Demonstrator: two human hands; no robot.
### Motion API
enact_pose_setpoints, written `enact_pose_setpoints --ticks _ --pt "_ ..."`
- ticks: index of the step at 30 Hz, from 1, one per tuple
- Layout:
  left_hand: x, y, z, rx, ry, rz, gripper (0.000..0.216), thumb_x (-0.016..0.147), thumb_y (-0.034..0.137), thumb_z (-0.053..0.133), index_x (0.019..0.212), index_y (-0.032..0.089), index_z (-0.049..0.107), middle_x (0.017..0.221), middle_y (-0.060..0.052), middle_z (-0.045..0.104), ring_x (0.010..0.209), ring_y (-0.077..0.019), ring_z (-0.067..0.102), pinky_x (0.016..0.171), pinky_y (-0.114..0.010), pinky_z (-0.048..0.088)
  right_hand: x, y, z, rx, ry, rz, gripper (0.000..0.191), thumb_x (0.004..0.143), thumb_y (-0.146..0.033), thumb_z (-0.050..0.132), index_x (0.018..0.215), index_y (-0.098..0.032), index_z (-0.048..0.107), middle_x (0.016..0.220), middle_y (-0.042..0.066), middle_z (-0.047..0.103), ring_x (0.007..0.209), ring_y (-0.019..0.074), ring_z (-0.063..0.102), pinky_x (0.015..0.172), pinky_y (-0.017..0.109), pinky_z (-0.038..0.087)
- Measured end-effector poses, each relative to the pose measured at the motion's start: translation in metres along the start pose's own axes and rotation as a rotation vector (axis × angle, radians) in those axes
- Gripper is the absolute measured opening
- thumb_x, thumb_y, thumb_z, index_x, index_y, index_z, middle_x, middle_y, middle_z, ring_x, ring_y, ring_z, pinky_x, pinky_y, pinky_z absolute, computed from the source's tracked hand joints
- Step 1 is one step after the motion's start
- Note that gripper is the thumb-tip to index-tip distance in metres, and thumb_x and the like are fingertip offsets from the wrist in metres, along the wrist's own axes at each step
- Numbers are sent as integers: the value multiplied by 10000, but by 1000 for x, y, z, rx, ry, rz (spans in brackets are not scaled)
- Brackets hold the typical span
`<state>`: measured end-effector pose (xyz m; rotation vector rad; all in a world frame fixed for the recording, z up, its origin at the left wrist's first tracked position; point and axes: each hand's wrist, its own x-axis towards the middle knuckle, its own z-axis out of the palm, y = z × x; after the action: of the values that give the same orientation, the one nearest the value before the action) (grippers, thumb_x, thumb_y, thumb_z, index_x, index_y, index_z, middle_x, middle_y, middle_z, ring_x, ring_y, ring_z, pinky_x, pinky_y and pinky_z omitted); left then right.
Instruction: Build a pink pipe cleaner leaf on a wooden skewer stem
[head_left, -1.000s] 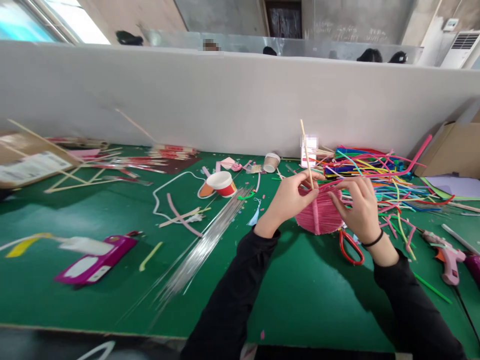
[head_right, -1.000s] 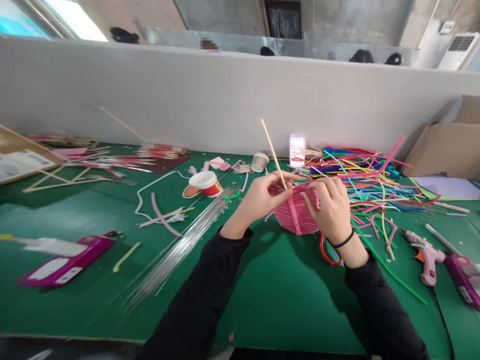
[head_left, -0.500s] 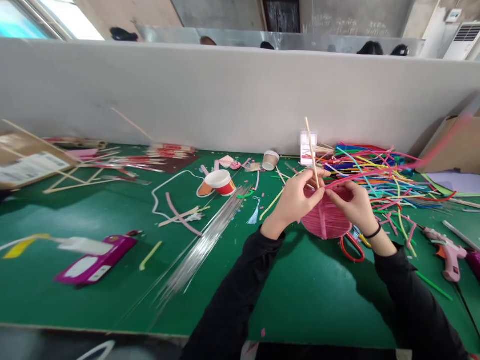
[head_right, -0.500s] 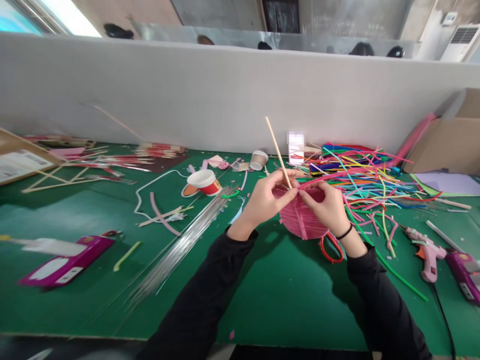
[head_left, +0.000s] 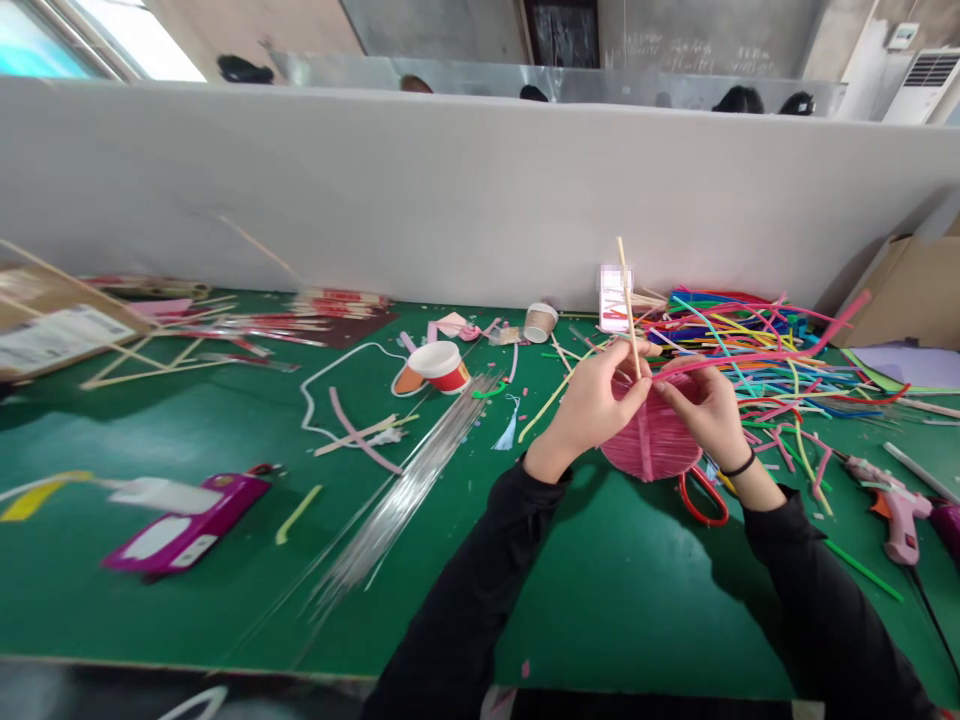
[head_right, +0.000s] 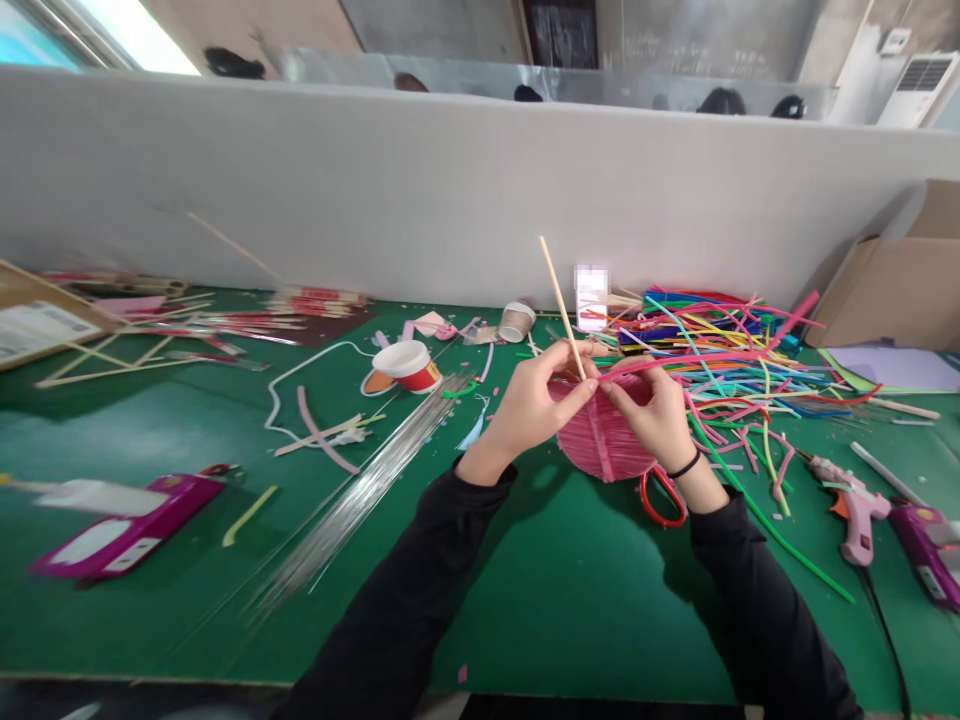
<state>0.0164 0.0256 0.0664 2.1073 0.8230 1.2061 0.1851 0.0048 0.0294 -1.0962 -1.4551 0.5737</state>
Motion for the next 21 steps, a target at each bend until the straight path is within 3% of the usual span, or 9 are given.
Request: enact_pose_setpoints --ticks 6,12,21 --pt "0 -1 1 0 22 -12 221 858 184 578 1077 165 605 878 -52 705 809 -183 687 799 -331 553 -1 0 -3 -234 46 -229 131 862 -365 662 840 -262 740 894 63 726 878 251 680 814 399 554" --pt "0 -1 2 15 7 38 217 861 167 581 1077 167 606 910 -60 714 839 -193 693 847 -353 546 -5 1 -9 -441 -1 -383 142 904 -288 595 977 -255 712 1056 103 718 958 252 681 823 387 562" --pt "-1 4 5 52 1 110 180 862 146 571 1035 177 608 909 -57 714 882 -212 689 850 -363 533 2 -14 -16 -361 -145 -256 123 850 -175 545 901 -233 641 919 73 733 862 245 697 757 367 542"
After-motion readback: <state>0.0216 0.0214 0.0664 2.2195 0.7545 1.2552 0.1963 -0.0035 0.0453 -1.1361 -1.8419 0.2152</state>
